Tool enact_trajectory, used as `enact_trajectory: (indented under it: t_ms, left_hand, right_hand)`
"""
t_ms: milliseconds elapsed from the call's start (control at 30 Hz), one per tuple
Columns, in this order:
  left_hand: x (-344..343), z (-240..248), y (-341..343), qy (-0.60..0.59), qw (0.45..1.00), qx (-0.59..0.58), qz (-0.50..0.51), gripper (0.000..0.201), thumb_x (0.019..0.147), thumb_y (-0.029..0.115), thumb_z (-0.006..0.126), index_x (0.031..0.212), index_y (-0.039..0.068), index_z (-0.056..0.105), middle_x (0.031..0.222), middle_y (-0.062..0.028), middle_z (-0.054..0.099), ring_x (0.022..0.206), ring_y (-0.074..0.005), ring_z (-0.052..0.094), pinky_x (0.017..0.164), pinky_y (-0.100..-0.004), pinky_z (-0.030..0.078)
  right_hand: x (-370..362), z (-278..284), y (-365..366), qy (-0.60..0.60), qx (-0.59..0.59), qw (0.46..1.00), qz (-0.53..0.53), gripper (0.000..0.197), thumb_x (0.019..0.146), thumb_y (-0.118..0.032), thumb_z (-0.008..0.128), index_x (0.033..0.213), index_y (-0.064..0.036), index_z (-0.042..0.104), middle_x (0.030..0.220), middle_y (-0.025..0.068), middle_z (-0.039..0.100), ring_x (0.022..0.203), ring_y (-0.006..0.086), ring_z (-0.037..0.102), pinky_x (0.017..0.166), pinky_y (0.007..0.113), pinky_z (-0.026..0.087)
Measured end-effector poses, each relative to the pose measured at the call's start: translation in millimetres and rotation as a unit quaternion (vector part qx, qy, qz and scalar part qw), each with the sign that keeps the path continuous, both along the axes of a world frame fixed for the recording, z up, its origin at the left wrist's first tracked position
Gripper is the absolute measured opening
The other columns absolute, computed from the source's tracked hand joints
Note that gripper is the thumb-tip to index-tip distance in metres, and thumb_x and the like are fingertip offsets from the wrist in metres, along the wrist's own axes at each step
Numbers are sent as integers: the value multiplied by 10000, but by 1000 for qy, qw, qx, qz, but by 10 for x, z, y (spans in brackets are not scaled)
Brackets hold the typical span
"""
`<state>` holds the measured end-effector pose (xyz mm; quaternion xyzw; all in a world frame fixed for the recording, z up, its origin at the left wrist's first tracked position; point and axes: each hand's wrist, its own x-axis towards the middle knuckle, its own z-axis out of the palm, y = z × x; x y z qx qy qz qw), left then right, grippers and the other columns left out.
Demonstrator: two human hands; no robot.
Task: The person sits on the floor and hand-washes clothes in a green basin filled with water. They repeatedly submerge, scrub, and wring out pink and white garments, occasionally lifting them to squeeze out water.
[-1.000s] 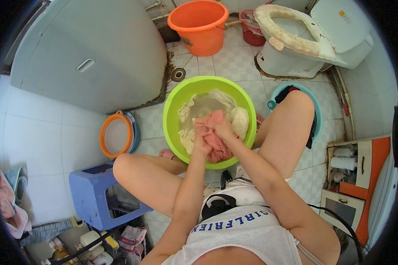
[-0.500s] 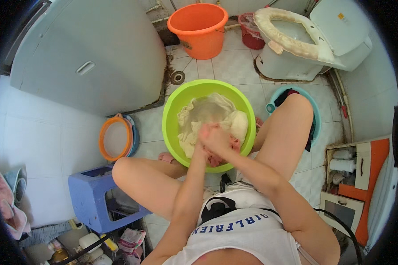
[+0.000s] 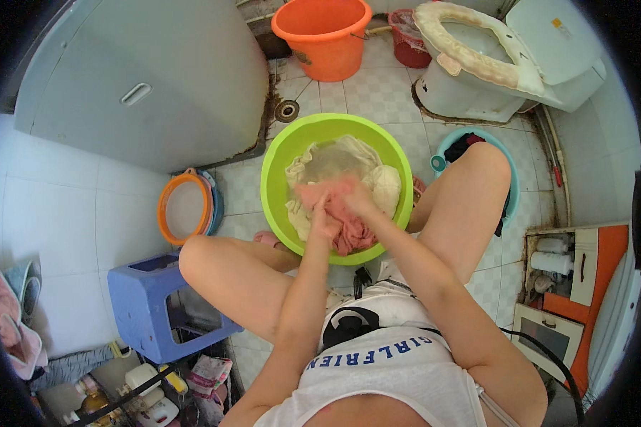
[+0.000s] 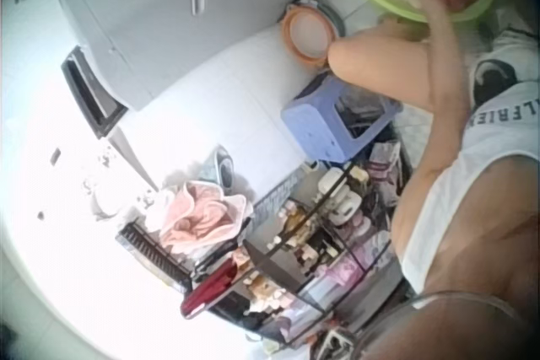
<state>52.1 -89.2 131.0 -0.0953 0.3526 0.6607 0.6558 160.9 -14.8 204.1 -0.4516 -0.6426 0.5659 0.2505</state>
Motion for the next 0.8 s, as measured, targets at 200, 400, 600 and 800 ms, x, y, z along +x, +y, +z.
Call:
enact_trajectory:
  t_ms: [200,400,600,800]
  left_hand:
    - [200,155,-35,-27,999,-18,-4,360,940,372,498,1198,128,553,1165,-69,603,1045,-236,594,883,-415,503]
    - [172,344,112,73,994,56,-56,388,945,405,478,1184,108,551,1162,-78,600,1055,-225,589,884,-400,505]
    - [171,328,102,25,999,12,-30,595,934,548,409,1276,69,500,1257,-109,552,1150,-273,533,1004,-426,424]
    - [109,710,196,83,996,-2,31,715,933,642,288,1315,62,460,1264,-110,540,1175,-259,516,1007,-429,421]
  right_hand:
    - [-73,331,-517,-192,168,963,86,387,753,-394,594,852,-26,662,752,235,642,708,413,636,651,482,512]
    - [-131,301,-243,-253,214,943,25,369,835,-384,528,841,-44,671,718,247,628,721,414,639,672,510,499]
    - [17,-146,158,-269,83,959,17,536,896,-479,418,950,-16,681,847,235,665,842,428,636,780,493,491]
    - [107,-372,233,-78,-131,986,70,564,812,-510,654,1028,9,693,989,115,685,881,186,625,794,307,483]
